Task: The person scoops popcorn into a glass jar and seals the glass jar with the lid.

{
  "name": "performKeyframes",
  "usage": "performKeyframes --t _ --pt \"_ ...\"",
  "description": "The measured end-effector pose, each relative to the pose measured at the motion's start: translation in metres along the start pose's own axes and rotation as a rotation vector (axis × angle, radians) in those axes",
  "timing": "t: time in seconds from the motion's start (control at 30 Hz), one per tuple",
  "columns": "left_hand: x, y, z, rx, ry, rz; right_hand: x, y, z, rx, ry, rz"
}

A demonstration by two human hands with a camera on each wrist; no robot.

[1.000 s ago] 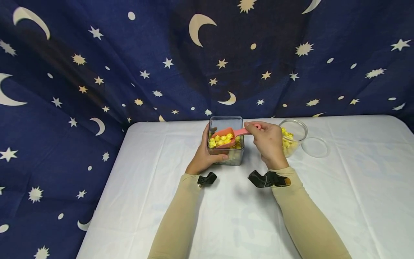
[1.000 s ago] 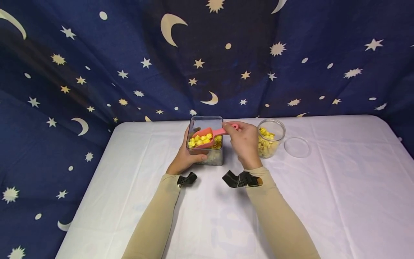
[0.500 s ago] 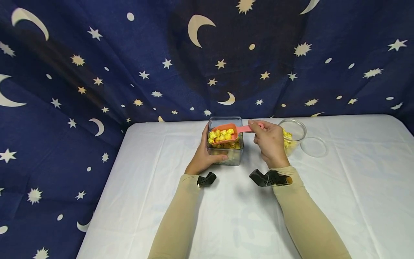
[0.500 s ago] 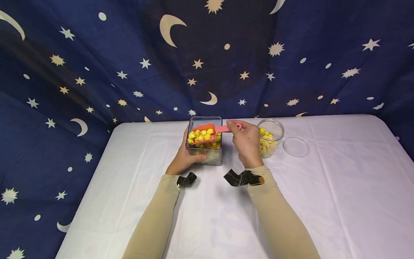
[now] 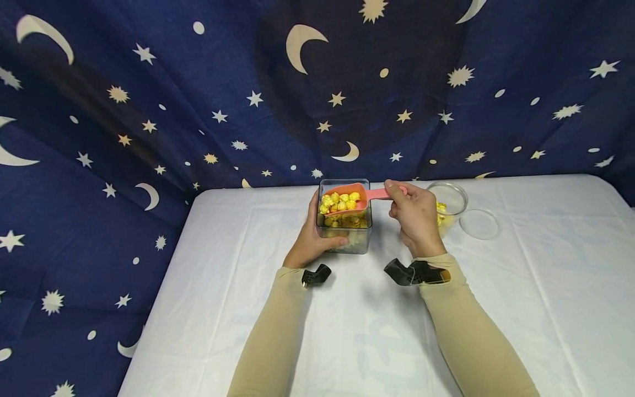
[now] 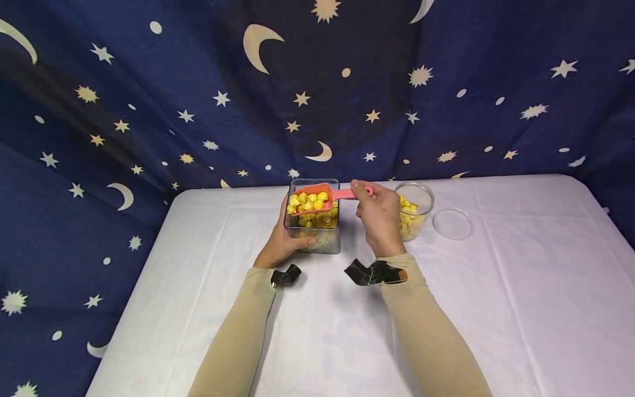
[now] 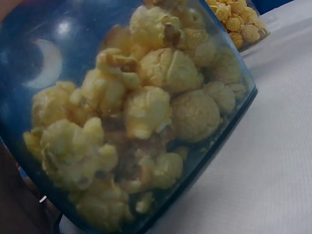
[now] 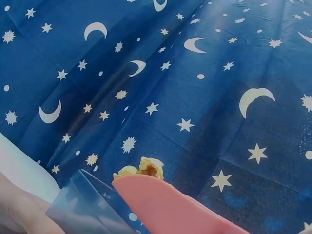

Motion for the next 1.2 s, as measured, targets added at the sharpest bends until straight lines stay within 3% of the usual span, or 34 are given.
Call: performKeyframes --t 0.5,0.87,1.2 --pt "0.001 -0.001 -0.002 0.022 0.024 -0.018 0.005 -0.004 -0.006 0.014 0.045 0.118" --pt "0.0 0.001 0.0 0.009 0.004 0.05 0.027 -0.011 -0.012 0.043 0.123 0.232" --pt "-0.002 0.003 -0.002 -0.024 -0.003 0.044 0.049 -0.015 -0.014 0.036 0.167 0.246"
Point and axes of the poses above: each hand's wrist, its own z-axis towards the middle knuckle, its own x-axis out of the back of the hand, y = z × x, the point moved 8 cm from there along z, towards the middle knuckle, and after that the axes turned 14 degrees about -z, right-handed, at the moved point
